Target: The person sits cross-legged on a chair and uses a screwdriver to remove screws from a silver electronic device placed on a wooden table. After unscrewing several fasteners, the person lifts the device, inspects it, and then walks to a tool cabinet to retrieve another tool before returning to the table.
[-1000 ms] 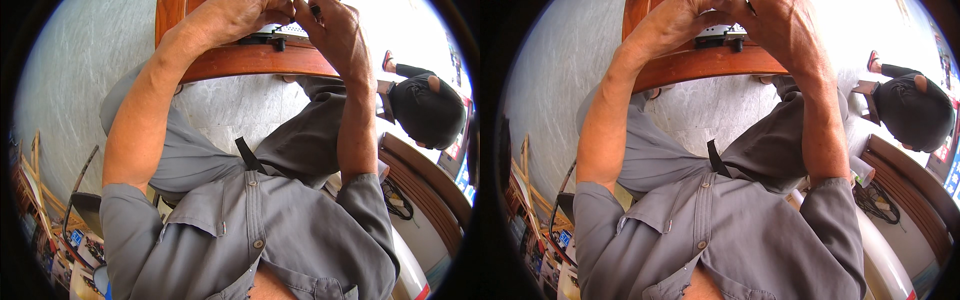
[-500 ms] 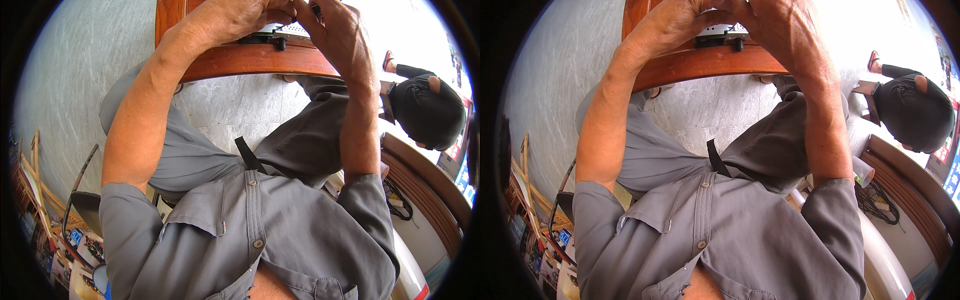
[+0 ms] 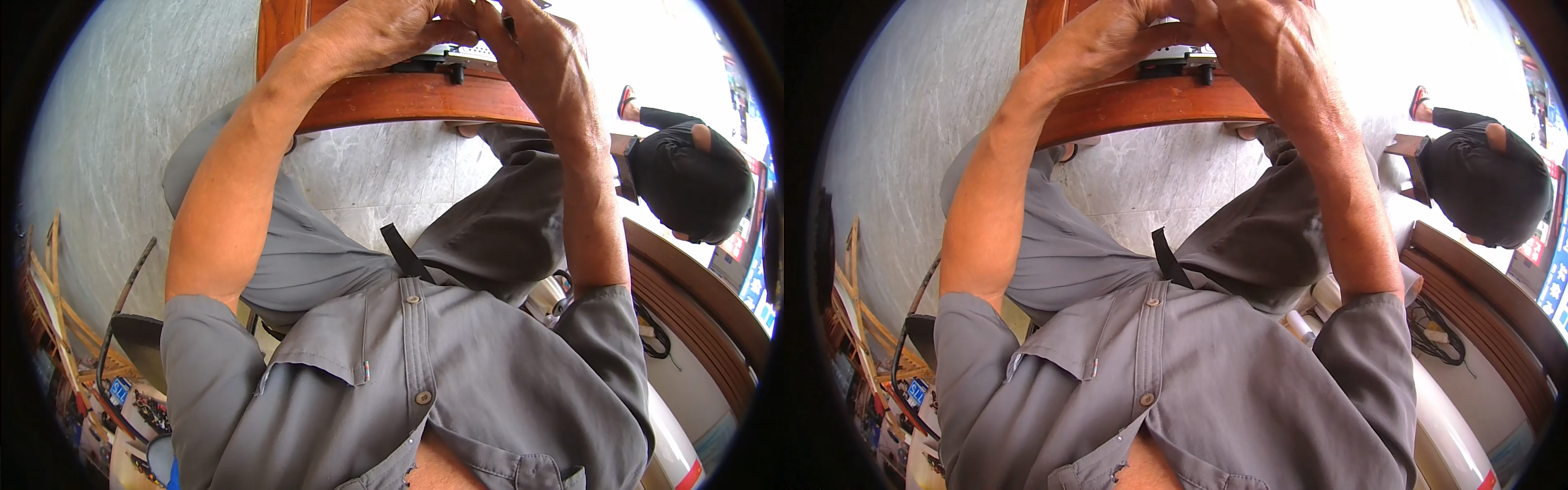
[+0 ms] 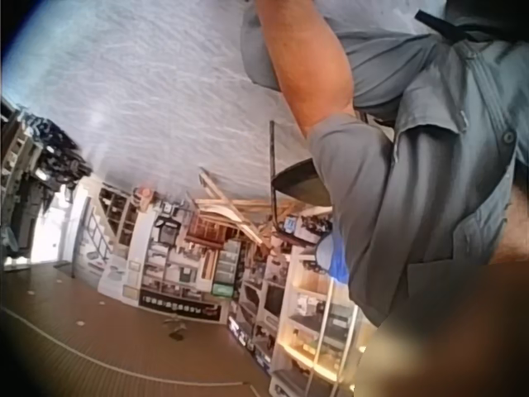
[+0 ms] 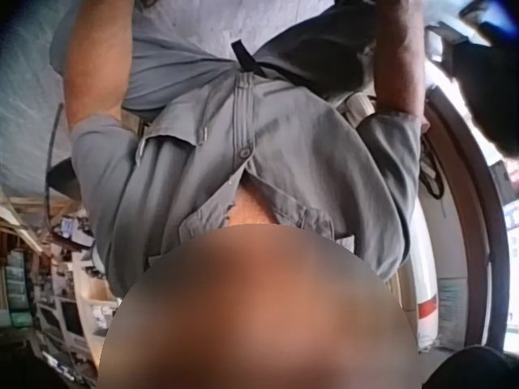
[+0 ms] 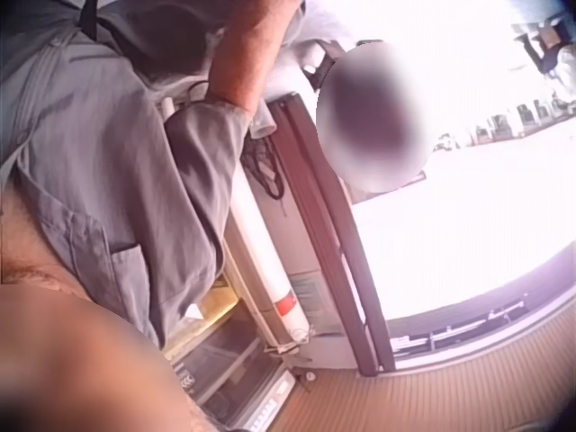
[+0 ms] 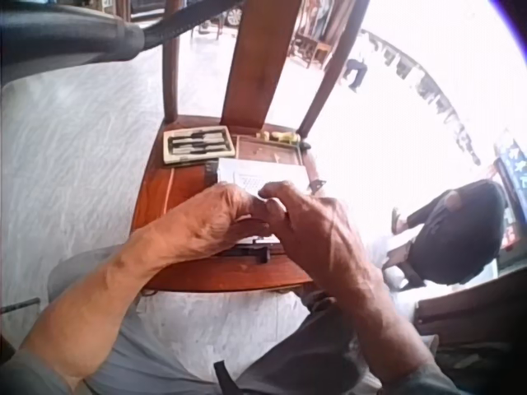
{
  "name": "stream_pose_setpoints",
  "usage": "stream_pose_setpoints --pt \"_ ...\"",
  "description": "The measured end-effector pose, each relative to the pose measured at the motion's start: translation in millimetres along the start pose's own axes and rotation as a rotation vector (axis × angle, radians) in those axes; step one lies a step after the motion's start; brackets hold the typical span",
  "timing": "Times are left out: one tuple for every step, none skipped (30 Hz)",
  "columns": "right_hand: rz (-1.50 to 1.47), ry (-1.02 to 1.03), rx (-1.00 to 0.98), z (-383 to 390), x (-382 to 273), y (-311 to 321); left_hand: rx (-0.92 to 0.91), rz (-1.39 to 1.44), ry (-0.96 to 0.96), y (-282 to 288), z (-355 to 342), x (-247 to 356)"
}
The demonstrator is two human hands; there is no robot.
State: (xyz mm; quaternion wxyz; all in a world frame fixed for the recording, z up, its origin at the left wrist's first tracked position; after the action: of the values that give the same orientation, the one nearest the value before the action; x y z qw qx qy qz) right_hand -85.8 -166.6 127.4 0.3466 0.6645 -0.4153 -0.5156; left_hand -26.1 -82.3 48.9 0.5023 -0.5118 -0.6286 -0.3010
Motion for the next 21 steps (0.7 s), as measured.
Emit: stream_pose_setpoints --pt "-0.018 0.029 0.001 1 -1 0 0.010 -0.113 0.016 1 -1 6" --pt "-0.036 0.058 0.002 2 -2 1 0.020 -0.226 0.033 2 -1 9" --pt "-0.030 0.060 -0.004 2 -1 0 0.019 -0.182 -0.021 2 -2 7" --pt "-0.023 0.061 -0.010 2 1 -1 0.016 -0.136 -0.075 0 -5 4" --pt "-0.016 0.062 -0.016 2 3 -1 0.014 -0.091 -0.130 0 -6 3" --pt "-0.034 0.064 -0.035 1 5 -2 0.029 -0.191 -0.087 4 -4 -3" --pt "-0.053 0.064 -0.054 2 9 -3 0.043 -0.290 -0.042 6 -4 -2" --pt "-0.071 0.064 -0.072 2 11 -3 0.056 -0.388 0.003 7 -4 -2" --pt "-0.069 0.067 -0.083 3 12 -1 0.038 -0.311 0.002 5 -4 -2" --pt "-0.070 0.074 -0.095 3 12 -1 0.024 -0.235 0.004 5 -4 -5" --pt "-0.071 0.079 -0.106 3 11 0 0.009 -0.159 0.005 5 -4 -7" --pt "-0.027 0.126 -0.132 4 7 -1 0.000 -0.088 0.005 4 -3 -10" --pt "0.020 0.172 -0.158 4 2 0 -0.011 -0.017 0.001 2 -3 -13" --pt "0.023 0.151 -0.166 3 0 1 -0.023 0.054 -0.002 1 -3 -15" --pt "0.026 0.130 -0.175 2 -3 2 -0.045 0.027 -0.011 2 -4 -16" --pt "-0.018 0.043 -0.165 -1 -5 2 -0.068 -0.002 -0.019 3 -6 -14" --pt "-0.062 -0.043 -0.155 -2 -4 2 -0.090 -0.030 -0.026 2 -6 -12" --pt "-0.070 -0.031 -0.143 -2 -5 2 -0.082 0.106 -0.093 -1 -5 -9" --pt "-0.079 -0.014 -0.131 -3 -5 1 -0.072 0.238 -0.160 -5 -2 -7" --pt "-0.089 0.005 -0.118 -3 -7 0 -0.062 0.369 -0.227 -5 1 -4" --pt "-0.073 -0.016 -0.121 -2 -7 0 -0.085 0.238 -0.115 -3 1 -10"
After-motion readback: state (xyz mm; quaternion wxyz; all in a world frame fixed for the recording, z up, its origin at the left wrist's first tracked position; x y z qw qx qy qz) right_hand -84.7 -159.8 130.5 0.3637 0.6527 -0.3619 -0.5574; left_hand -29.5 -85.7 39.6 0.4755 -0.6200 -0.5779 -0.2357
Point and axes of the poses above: each hand's wrist, its own z-axis away from the middle knuckle, its own y-axis out of the back of the hand, x = y × z, the point moved 7 cm from there along -z, towards the middle knuckle, and after that the axes turned 3 degrees about y, right-handed, at the moved point
